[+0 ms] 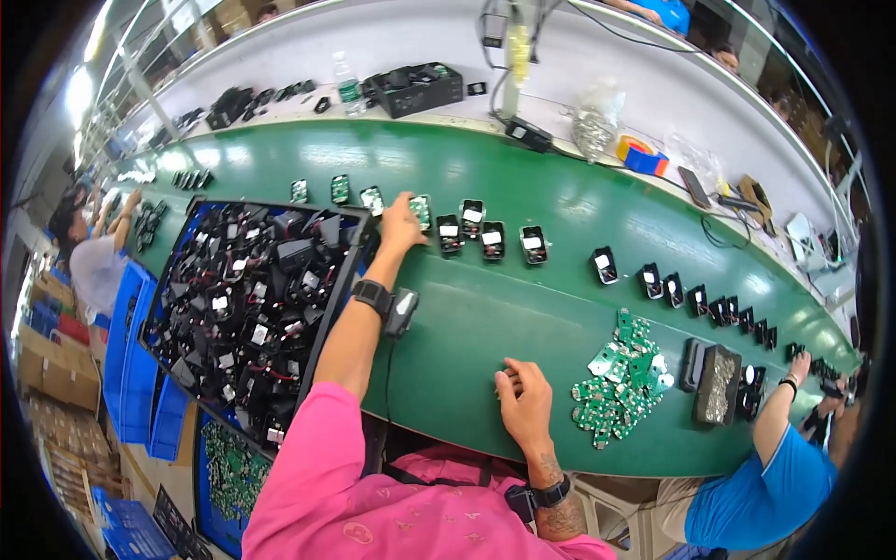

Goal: Assembling electronic circuit boards into plastic housings on a factory production line.

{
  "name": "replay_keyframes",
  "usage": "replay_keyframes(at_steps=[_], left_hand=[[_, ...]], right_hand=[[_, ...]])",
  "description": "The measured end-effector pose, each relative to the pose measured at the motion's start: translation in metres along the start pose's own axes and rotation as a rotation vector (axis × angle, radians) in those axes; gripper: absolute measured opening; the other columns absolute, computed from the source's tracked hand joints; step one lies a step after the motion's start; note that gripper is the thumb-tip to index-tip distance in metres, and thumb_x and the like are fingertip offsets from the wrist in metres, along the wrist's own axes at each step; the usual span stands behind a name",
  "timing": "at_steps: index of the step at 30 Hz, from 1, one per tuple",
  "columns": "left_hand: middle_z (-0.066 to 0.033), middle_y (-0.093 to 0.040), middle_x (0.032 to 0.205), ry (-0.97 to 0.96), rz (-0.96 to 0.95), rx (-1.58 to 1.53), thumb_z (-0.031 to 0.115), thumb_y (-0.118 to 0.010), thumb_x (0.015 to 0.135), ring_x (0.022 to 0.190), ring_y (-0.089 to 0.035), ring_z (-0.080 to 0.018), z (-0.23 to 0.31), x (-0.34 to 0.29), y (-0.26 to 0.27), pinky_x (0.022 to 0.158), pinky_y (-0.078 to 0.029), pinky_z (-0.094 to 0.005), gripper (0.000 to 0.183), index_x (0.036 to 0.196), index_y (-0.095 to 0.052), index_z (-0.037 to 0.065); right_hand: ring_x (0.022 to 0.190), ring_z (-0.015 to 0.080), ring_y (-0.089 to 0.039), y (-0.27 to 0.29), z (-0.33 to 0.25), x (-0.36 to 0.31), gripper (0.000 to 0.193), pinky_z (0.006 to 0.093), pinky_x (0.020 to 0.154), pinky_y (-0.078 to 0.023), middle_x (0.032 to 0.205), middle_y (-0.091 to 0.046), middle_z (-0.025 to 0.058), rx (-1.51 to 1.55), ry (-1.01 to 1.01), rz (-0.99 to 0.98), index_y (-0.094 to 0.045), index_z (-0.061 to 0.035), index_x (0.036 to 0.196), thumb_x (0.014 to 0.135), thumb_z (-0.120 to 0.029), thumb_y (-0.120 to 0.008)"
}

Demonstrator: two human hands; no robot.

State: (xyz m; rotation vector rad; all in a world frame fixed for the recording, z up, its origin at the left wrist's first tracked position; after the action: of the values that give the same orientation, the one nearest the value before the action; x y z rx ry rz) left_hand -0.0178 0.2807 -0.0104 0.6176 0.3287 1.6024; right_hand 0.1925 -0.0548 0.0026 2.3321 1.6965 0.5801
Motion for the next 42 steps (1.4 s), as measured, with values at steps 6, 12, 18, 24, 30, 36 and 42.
replay_keyframes(at_steps=[6, 12, 18, 24, 30, 36, 42], left_hand=[[-0.0317, -0.052, 0.136, -0.298, 0.006, 0.532, 0.007, -0.061, 0.078, 0.118, -0.057, -0.0449, 0.012, -0.004, 0.004, 0.100, -0.048, -0.0437, 0.076, 0.148, -0.035, -0.003], [-0.0212, -0.036, 0.155, -0.417, -0.355, 0.551, 0.027, -0.078, 0.073, 0.131, -0.049, -0.0407, 0.048, -0.041, -0.008, 0.106, -0.044, -0.0442, 0.096, 0.151, -0.029, 0.000], [-0.0203, -0.055, 0.134, -0.293, -0.119, 0.493, 0.030, -0.079, 0.071, 0.119, -0.057, -0.0377, 0.062, -0.071, 0.000, 0.099, -0.048, -0.0440, 0.078, 0.135, -0.048, -0.001], [-0.0157, -0.062, 0.117, -0.298, -0.239, 0.031, 0.027, -0.086, 0.064, 0.096, -0.066, -0.0275, 0.123, -0.177, 0.012, 0.077, -0.057, -0.0353, 0.070, 0.124, -0.060, 0.002], [-0.0180, -0.059, 0.124, -0.274, -0.278, 0.007, 0.021, -0.087, 0.066, 0.108, -0.062, -0.0352, 0.092, -0.235, -0.016, 0.094, -0.051, -0.0396, 0.082, 0.136, -0.050, 0.003], [-0.0190, -0.058, 0.129, -0.353, -0.253, 0.061, 0.024, -0.087, 0.067, 0.104, -0.063, -0.0351, 0.085, -0.239, -0.019, 0.094, -0.051, -0.0407, 0.087, 0.140, -0.046, 0.002], [-0.0078, -0.065, 0.086, -0.011, -0.416, -0.263, 0.024, -0.087, 0.072, 0.069, -0.058, -0.0100, 0.094, -0.250, -0.009, 0.063, -0.048, -0.0238, 0.071, 0.129, -0.057, -0.007]], right_hand=[[0.076, 0.0299, -0.065, 0.038, -0.004, -0.015, 0.021, 0.0368, 0.071, -0.052, 0.089, -0.064, 0.0148, -0.161, 0.132, 0.039, -0.066, 0.0035, 0.104, 0.087, -0.009, -0.070], [0.108, 0.0365, -0.051, 0.115, 0.005, -0.029, 0.047, 0.0456, 0.090, -0.046, 0.117, -0.054, 0.0175, -0.753, -0.236, 0.289, -0.063, 0.0010, 0.114, 0.078, -0.022, -0.081], [0.107, 0.0363, -0.050, 0.107, 0.013, -0.022, 0.058, 0.0464, 0.092, -0.043, 0.112, -0.053, 0.0172, -0.704, -0.147, 0.221, -0.058, 0.0001, 0.116, 0.069, -0.018, -0.087], [0.085, 0.0253, -0.058, 0.102, 0.007, -0.012, 0.051, 0.0370, 0.077, -0.049, 0.095, -0.061, 0.0121, -0.496, -0.225, 0.109, -0.060, 0.0013, 0.110, 0.068, -0.009, -0.086], [0.071, 0.0198, -0.061, 0.098, 0.025, -0.007, 0.037, 0.0327, 0.064, -0.050, 0.086, -0.063, 0.0112, -0.424, -0.244, -0.015, -0.065, 0.0043, 0.108, 0.076, -0.005, -0.080], [0.091, 0.0350, -0.060, 0.081, 0.003, -0.002, 0.040, 0.0426, 0.080, -0.049, 0.098, -0.060, 0.0150, -0.662, -0.112, -0.009, -0.063, 0.0007, 0.105, 0.076, -0.018, -0.083], [0.099, 0.0351, -0.057, 0.081, 0.003, -0.005, 0.042, 0.0423, 0.085, -0.048, 0.105, -0.058, 0.0152, -0.667, -0.225, -0.023, -0.060, 0.0005, 0.106, 0.074, -0.016, -0.082]])
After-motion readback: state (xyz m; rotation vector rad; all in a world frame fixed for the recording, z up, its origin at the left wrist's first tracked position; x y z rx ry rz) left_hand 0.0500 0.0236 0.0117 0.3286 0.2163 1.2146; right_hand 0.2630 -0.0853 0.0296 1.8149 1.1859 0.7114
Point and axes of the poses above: each hand's wrist, its own x-axis towards the middle knuckle, its own y-axis out of the back of the hand, z = x × y, the point moved 3 cm from there along x, towards the middle knuckle
